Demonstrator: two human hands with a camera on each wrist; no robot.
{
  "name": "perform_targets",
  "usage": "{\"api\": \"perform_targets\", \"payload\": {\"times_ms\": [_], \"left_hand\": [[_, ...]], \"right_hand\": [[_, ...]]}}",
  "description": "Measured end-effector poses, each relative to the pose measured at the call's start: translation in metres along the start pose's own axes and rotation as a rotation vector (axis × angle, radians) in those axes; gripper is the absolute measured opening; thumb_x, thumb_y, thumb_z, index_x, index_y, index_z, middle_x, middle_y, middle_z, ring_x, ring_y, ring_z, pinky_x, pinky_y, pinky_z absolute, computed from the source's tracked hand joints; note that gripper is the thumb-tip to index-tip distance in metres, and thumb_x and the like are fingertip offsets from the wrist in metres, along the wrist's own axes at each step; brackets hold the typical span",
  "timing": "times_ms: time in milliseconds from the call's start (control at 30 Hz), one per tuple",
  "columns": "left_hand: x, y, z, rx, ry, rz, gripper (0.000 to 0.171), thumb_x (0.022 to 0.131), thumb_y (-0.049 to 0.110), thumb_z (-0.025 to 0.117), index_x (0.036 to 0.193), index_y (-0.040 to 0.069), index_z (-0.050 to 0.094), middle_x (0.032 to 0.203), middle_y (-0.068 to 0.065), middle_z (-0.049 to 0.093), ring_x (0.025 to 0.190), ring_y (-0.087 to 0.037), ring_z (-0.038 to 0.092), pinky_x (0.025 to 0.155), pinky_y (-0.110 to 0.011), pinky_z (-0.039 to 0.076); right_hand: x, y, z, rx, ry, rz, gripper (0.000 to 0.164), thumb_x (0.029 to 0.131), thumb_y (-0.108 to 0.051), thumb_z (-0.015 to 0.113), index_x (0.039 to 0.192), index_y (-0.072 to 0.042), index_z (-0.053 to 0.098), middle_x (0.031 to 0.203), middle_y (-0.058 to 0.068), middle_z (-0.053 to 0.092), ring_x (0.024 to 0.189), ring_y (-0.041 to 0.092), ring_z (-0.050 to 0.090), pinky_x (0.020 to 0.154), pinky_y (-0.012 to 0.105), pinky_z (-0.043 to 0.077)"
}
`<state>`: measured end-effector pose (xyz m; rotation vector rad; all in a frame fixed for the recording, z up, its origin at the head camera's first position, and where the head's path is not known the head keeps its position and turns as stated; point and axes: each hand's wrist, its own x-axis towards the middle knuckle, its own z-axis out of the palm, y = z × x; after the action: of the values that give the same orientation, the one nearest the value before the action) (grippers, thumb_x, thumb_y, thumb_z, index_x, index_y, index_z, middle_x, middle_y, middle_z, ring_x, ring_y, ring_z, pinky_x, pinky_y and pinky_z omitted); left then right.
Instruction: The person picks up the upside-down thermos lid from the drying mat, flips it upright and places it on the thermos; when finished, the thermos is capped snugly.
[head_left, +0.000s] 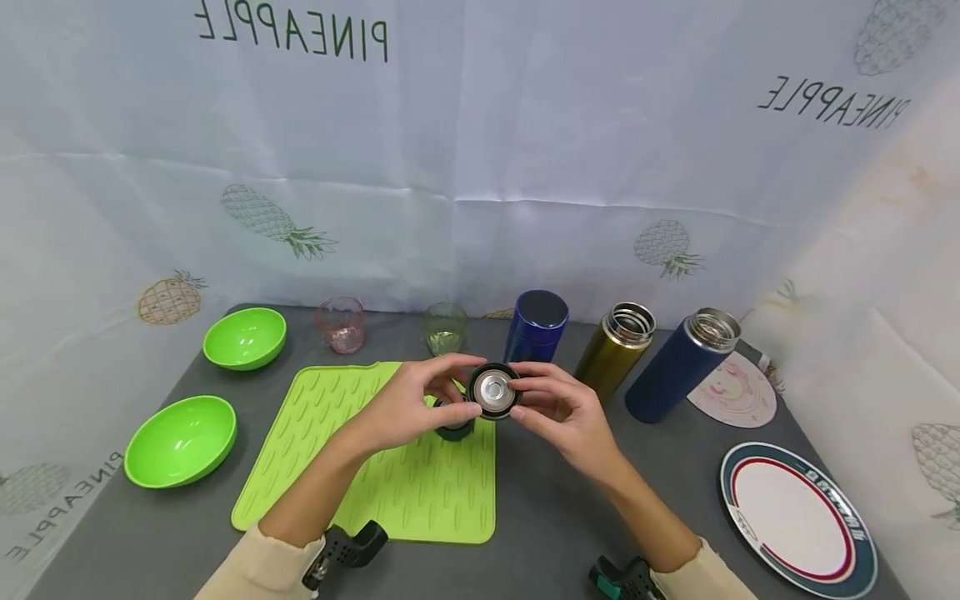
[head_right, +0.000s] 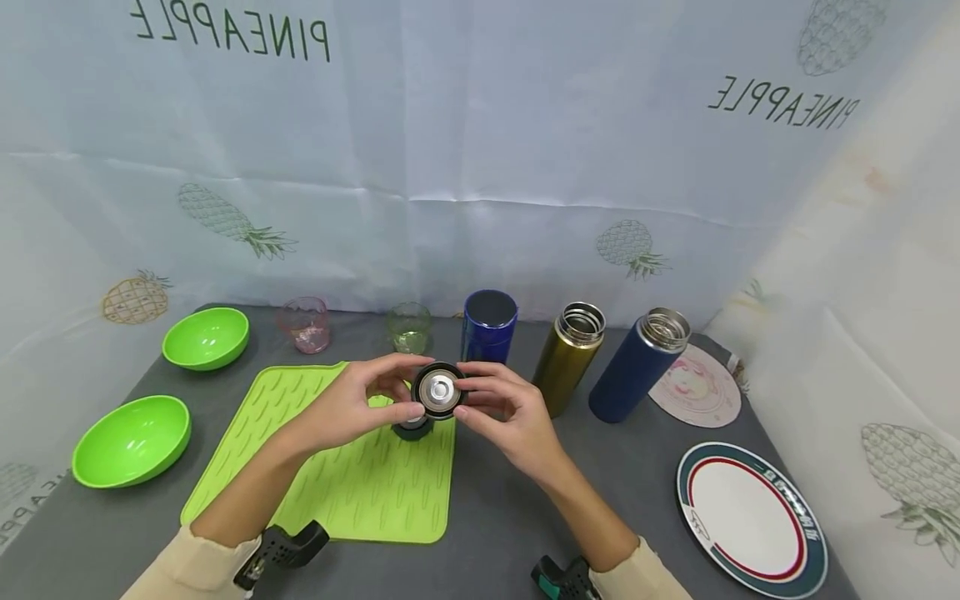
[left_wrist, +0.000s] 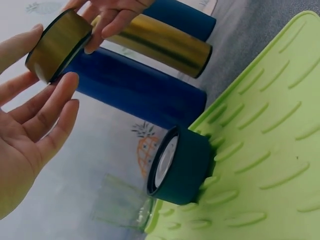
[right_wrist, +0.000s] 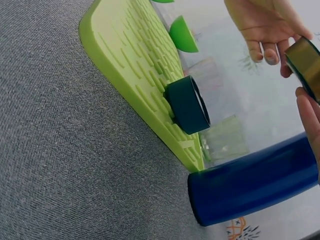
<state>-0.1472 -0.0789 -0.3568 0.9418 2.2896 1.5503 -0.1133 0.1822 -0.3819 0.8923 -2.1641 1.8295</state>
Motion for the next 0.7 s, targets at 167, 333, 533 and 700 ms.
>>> {"api": "perform_targets", "payload": {"times_ms": [167,333,533,700], "left_hand": [[0.0035,0.0004,0.0039,-0.083,0.013,-0.059,0.048,0.098,0.026,0.07,0.144,0.021,0.057,0.117,-0.011,0.069,0.095,-0.027,0.075,0.083,-0.045,0.061],[0.0072,0.0048,0.0068,-0.176,0.024,-0.118,0.05,0.096,0.023,0.07,0.143,0.012,0.058,0.121,-0.019,0.066,0.094,-0.026,0.078,0.085,-0.056,0.06],[0.0072,0.0067,0.0058,-0.162,0.051,-0.136,0.049,0.092,0.017,0.075,0.138,0.005,0.062,0.118,-0.019,0.068,0.088,-0.021,0.079,0.078,-0.048,0.062],[0.0028,0.0076,0.0041,-0.091,0.126,-0.087,0.045,0.087,0.014,0.079,0.13,0.005,0.068,0.12,-0.016,0.071,0.081,-0.015,0.077,0.069,-0.031,0.061]], "right_hand": [[-0.0012,0.0005,-0.0013,-0.01,0.015,-0.003,0.031,0.087,0.013,0.07,0.118,0.009,0.069,0.137,0.005,0.062,0.113,0.008,0.069,0.091,0.026,0.06],[-0.002,0.0019,-0.0022,0.001,0.021,0.0,0.03,0.086,0.014,0.07,0.116,0.012,0.069,0.137,0.003,0.062,0.114,0.006,0.069,0.092,0.025,0.06],[-0.0028,0.0025,-0.0011,0.037,0.018,0.023,0.025,0.087,0.014,0.07,0.112,0.013,0.067,0.137,0.001,0.061,0.114,0.005,0.069,0.093,0.025,0.06],[0.0016,0.0003,0.0012,0.056,0.023,0.067,0.018,0.088,0.011,0.07,0.104,0.009,0.062,0.134,-0.005,0.063,0.112,0.006,0.071,0.092,0.025,0.06]]}}
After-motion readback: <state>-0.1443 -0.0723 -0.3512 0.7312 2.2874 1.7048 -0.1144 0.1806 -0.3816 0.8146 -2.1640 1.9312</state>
